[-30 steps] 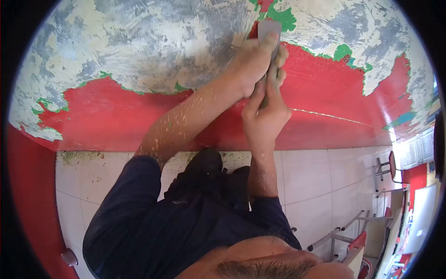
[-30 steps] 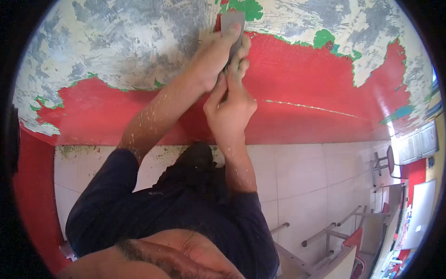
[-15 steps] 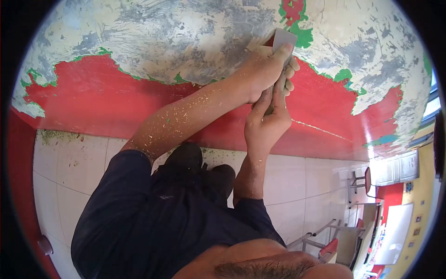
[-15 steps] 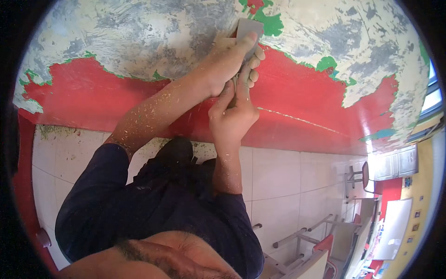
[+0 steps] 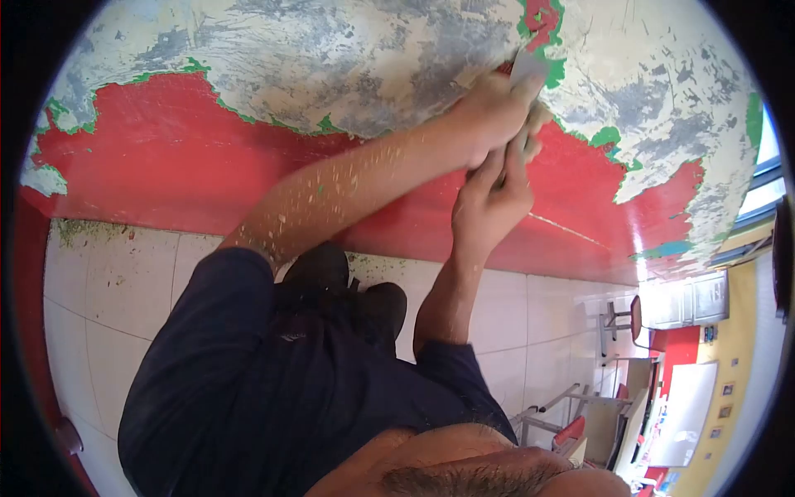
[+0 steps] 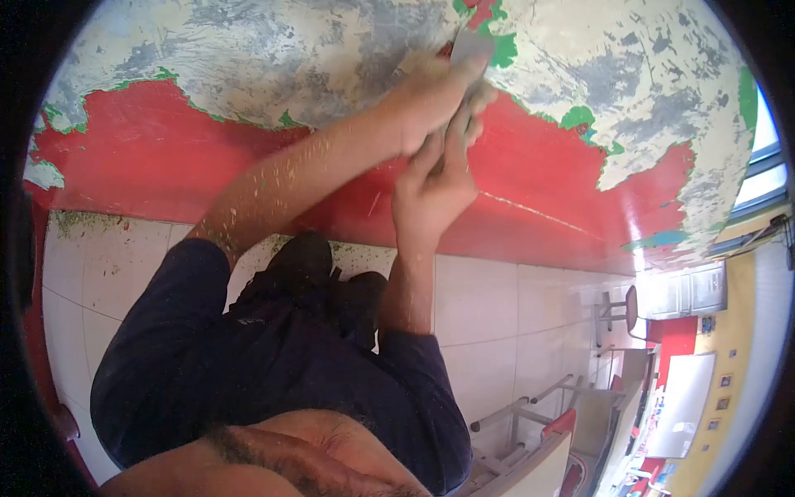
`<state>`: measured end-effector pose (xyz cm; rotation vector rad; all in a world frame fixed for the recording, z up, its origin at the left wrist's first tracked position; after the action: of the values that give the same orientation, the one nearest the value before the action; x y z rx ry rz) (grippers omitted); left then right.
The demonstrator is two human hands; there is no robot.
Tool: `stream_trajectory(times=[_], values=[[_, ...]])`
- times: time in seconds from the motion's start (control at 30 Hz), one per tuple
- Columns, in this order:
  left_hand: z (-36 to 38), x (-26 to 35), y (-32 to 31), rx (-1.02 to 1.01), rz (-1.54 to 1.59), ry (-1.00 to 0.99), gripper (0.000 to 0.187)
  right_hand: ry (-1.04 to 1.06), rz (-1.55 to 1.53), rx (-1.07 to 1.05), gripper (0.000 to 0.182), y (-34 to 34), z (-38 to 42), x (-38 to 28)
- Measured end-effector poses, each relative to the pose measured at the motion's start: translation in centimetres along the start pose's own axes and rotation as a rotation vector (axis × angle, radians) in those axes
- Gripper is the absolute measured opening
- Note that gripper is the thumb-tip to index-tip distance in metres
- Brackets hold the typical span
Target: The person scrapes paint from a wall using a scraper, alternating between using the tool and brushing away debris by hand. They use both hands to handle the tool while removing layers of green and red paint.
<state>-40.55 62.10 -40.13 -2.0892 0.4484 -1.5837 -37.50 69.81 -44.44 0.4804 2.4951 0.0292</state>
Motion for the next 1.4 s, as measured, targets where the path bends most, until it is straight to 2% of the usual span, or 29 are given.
stream_trajectory(times=[0.07,0.2,0.3,0.37,0.4,0.47,0.57,0.67,0.7,0.77,0.83,0.93,1.0,1.1,1.13,1.17,1.23,1.27,1.37,1.4], values=[[-0.6,-0.8,0.4,0.014,0.065,0.058,0.042,-0.086,-0.016,-0.038,0.041,0.4,1.1,0.8],[-0.2,1.4,-1.4,0.044,0.009,-0.021,0.04,-0.095,-0.033,-0.039,0.04,1.2,0.1,-0.1],[0.0,-0.8,-0.6,0.038,0.068,0.087,0.04,-0.078,-0.045,-0.059,0.039,1.0,0.0,0.3],[-0.6,-0.8,-0.9,0.004,0.069,0.034,0.042,-0.114,-0.018,-0.078,0.038,1.4,-0.5,0.8],[-0.8,0.2,-1.4,0.016,0.062,0.011,0.042,-0.127,-0.124,-0.046,0.037,1.2,-1.0,0.6],[-0.8,-0.1,-1.6,0.047,0.067,0.002,0.043,-0.053,-0.058,-0.045,0.037,1.3,-0.2,1.7],[0.1,-1.5,-0.3,0.045,0.056,0.116,0.043,-0.031,-0.03,-0.087,0.039,1.3,0.0,2.2],[-1.1,0.1,-1.8,0.043,0.084,-0.038,0.044,-0.102,0.03,-0.128,0.041,2.0,-1.7,0.3],[-1.2,0.7,-2.3,0.059,0.072,-0.094,0.044,-0.056,0.017,-0.094,0.038,2.0,-1.4,0.5],[-0.8,-0.7,-1.5,0.052,0.09,-0.028,0.044,0.055,-0.024,-0.027,0.034,1.5,-0.6,1.7],[-0.2,-2.2,-0.3,0.076,0.083,0.046,0.043,0.086,-0.048,-0.062,0.034,1.2,-0.5,2.9],[-1.2,0.8,-1.6,0.045,0.043,-0.104,0.042,0.013,-0.055,-0.073,0.036,1.2,-2.0,1.7],[-1.2,2.2,-2.1,0.033,-0.024,-0.199,0.042,0.062,-0.065,-0.046,0.037,1.0,-1.9,1.6],[0.0,-0.7,0.0,0.046,0.039,-0.018,0.042,0.147,-0.037,-0.036,0.039,0.5,-0.9,1.6],[-0.4,-1.2,0.5,-0.017,0.069,-0.006,0.041,0.12,-0.016,-0.048,0.04,0.4,-0.4,1.8],[-0.5,-1.8,0.9,-0.025,0.042,-0.073,0.04,0.093,0.006,-0.061,0.04,0.4,0.0,1.8],[-0.6,0.6,-0.4,-0.067,-0.025,-0.234,0.038,0.033,0.008,-0.066,0.042,0.4,-1.5,0.8],[0.1,1.6,-0.5,-0.031,-0.053,-0.183,0.039,0.035,0.002,-0.056,0.043,0.5,-1.7,0.8],[0.8,-1.1,0.7,-0.024,-0.04,0.044,0.041,0.131,-0.053,-0.004,0.042,0.1,-0.5,1.6],[0.3,-1.7,1.1,-0.043,-0.027,0.03,0.04,0.093,-0.059,-0.027,0.042,0.1,-0.5,1.6]])
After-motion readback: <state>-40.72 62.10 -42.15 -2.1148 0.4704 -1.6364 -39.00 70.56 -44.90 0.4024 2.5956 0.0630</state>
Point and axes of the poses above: each hand's wrist, its own z-axis away from the middle knuckle, its own y-axis out of the back of the hand, x = y × z, the point moved 1 cm from there along -z, towards the middle knuckle, and after that the axes turned 7 degrees about x, right-handed, at the moved point
